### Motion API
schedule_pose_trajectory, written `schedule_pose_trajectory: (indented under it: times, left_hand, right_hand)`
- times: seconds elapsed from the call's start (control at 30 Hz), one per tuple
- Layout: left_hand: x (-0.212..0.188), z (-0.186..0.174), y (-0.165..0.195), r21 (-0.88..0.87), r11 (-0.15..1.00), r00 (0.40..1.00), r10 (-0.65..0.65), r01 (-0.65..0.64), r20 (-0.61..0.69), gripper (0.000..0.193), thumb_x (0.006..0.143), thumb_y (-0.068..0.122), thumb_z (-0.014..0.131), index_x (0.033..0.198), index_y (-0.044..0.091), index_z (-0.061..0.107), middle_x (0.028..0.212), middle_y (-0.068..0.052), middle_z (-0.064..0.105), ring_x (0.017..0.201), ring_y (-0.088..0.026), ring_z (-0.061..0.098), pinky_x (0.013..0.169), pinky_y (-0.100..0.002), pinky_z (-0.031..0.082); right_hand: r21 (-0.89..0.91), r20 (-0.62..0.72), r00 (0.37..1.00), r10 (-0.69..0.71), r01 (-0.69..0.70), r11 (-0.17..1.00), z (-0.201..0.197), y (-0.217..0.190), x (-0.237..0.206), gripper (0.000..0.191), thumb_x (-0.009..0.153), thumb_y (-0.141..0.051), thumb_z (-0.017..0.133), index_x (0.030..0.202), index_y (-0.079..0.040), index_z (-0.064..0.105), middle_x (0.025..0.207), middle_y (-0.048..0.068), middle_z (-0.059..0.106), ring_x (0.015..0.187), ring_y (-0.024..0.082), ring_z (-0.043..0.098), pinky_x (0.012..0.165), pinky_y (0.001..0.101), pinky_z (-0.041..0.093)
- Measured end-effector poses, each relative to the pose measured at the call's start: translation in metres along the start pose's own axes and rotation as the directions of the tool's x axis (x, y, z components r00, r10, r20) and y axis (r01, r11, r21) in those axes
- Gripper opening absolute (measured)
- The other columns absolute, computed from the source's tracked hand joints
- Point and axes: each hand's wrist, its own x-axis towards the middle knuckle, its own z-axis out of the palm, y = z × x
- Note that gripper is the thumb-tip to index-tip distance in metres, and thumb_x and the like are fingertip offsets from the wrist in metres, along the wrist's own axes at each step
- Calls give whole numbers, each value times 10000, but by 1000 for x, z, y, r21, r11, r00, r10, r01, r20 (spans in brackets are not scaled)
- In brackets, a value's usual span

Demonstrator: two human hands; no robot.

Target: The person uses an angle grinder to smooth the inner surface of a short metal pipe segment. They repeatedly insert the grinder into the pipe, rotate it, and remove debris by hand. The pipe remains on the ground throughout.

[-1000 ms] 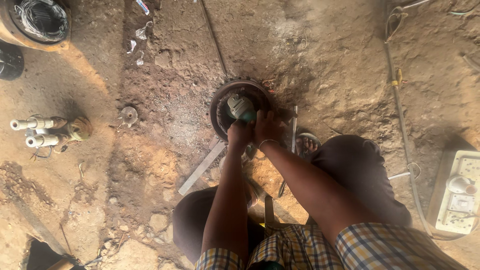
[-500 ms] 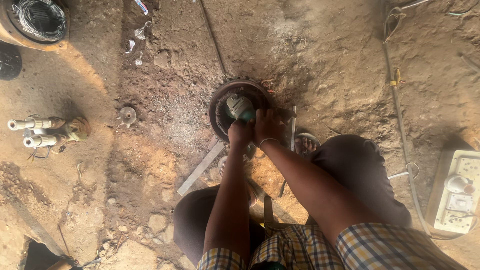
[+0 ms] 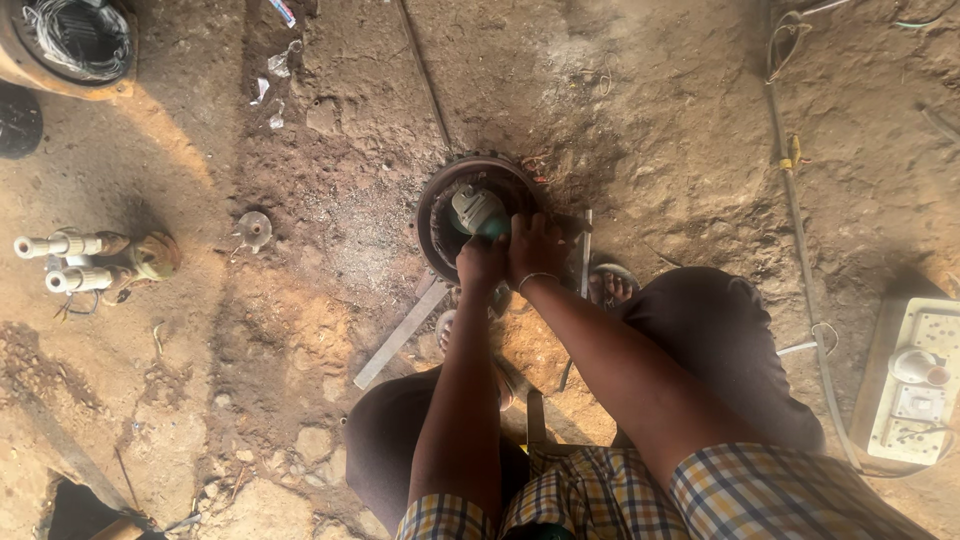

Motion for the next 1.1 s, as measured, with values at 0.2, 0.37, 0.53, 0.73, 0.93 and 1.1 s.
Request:
schedule_pose_trajectory:
  times: [0.2,0.37,0.53,0.73,0.93,1.1]
  left_hand:
    - [-6,-4,4,-61,998,999,-27,29,18,496,857,495,674,916,7,738,880,-259,732,915,-445,715,824,-511,557]
    - [-22,-5,2,-137,981,985,-124,139,117,475,895,470,634,926,9,743,897,-245,749,903,-423,744,813,-485,577]
    - [-48,6,21,-151,988,997,-9,20,71,419,1001,408,585,1010,29,761,934,-244,745,907,-423,718,811,-487,550]
    - [-114,0,67,-939,308,910,324,156,258,468,986,173,670,1396,22,500,1064,-166,720,877,-285,715,735,-424,565]
    - [-166,-27,149,-624,734,858,477,-268,192,684,801,338,849,1310,-18,563,1170,-214,735,1042,-314,738,912,-413,580]
    - [-208,-34,209,-462,831,908,402,-309,115,1062,797,545,742,1519,-74,270,1219,-314,654,1030,-459,696,873,-508,565]
  right_hand:
    - [46,-10,1000,-8,9,999,2,3,-3,347,965,-346,586,1247,-178,477,1352,152,464,1285,419,480,884,627,500]
    - [-4,-21,997,-74,74,997,9,7,-8,324,993,-367,555,1227,-154,488,1291,138,505,1207,412,529,863,614,501]
    - [73,-40,993,-114,117,990,-10,22,-14,335,931,-298,634,1211,-143,537,1166,99,574,1050,334,587,774,518,524]
    - [869,198,946,-256,-49,493,-98,72,-20,372,856,-215,729,1193,-130,595,1015,53,657,862,240,656,667,403,550]
    - [992,45,915,-400,6,125,-177,131,-44,355,897,-156,778,1211,-95,624,1011,-6,666,888,151,668,803,331,582]
    - [985,86,893,-441,-9,174,-229,170,-54,314,916,-184,738,1198,-93,634,1034,37,682,923,187,687,850,350,585]
